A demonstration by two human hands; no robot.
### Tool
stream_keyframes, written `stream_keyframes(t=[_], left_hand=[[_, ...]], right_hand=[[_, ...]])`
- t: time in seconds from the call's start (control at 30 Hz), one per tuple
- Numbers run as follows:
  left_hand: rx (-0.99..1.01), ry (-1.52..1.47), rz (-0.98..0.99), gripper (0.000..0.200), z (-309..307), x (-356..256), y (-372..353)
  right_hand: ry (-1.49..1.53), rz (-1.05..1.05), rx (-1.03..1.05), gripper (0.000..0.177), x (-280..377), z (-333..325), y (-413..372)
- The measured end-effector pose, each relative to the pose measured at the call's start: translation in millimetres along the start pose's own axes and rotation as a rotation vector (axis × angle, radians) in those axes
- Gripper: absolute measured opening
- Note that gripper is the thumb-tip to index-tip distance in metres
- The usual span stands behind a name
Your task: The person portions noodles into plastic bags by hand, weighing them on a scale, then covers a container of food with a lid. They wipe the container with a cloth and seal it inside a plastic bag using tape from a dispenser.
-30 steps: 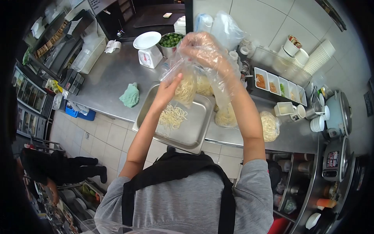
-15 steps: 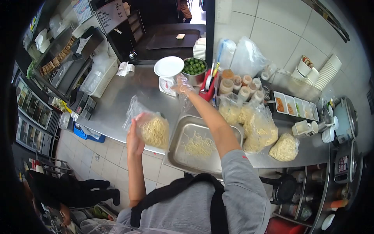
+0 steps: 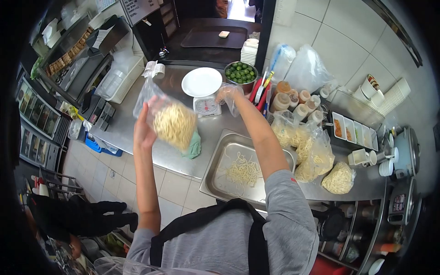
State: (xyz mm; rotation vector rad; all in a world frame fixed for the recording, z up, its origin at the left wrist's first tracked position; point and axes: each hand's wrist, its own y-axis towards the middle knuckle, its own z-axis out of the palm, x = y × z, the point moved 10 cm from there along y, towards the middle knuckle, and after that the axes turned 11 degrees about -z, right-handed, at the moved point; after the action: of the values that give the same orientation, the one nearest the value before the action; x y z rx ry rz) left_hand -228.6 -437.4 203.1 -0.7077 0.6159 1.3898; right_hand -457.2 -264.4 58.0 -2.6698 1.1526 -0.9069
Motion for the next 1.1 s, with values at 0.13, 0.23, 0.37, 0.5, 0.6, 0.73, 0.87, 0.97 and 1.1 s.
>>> stream_keyframes(t=[0.13,0.23,0.37,0.5,0.6,0.73,0.87,0.97,1.1], left_hand=[[-0.02,0.219,0.194,0.044,26,-33,76],[-0.08,0.623,0.4,0.04,47,-47,126],[-0.114,1.303,0.355,0.028,66,-11,179],[0.114,1.77,0.655,0.027,59,52,210],[0.105,1.851,0.745,0.026,69,71,189],[0.131,1.945,0.797,0.044,80,84,169],[0.089,1.887,0.738,0.095,90,74,156],[0.171,1.901,0.753,0.111,118,64,136],[0.316,1.95,0.664,0.082,152,71,122]], right_hand=[[0.109,-0.053,-0.252,0.073,32,-20,-65],[0.506,-0.145,-0.445,0.069,17,-8,-115],[1.099,-0.325,-0.541,0.061,44,8,-215],[1.113,-0.407,-0.763,0.057,48,11,-307],[1.037,-0.277,-0.855,0.055,30,28,-362],[0.982,-0.124,-0.924,0.054,16,64,-417],[1.045,-0.06,-1.001,0.056,9,94,-449],[1.052,-0.054,-1.036,0.056,5,104,-460],[1.056,-0.095,-1.053,0.052,1,103,-458]])
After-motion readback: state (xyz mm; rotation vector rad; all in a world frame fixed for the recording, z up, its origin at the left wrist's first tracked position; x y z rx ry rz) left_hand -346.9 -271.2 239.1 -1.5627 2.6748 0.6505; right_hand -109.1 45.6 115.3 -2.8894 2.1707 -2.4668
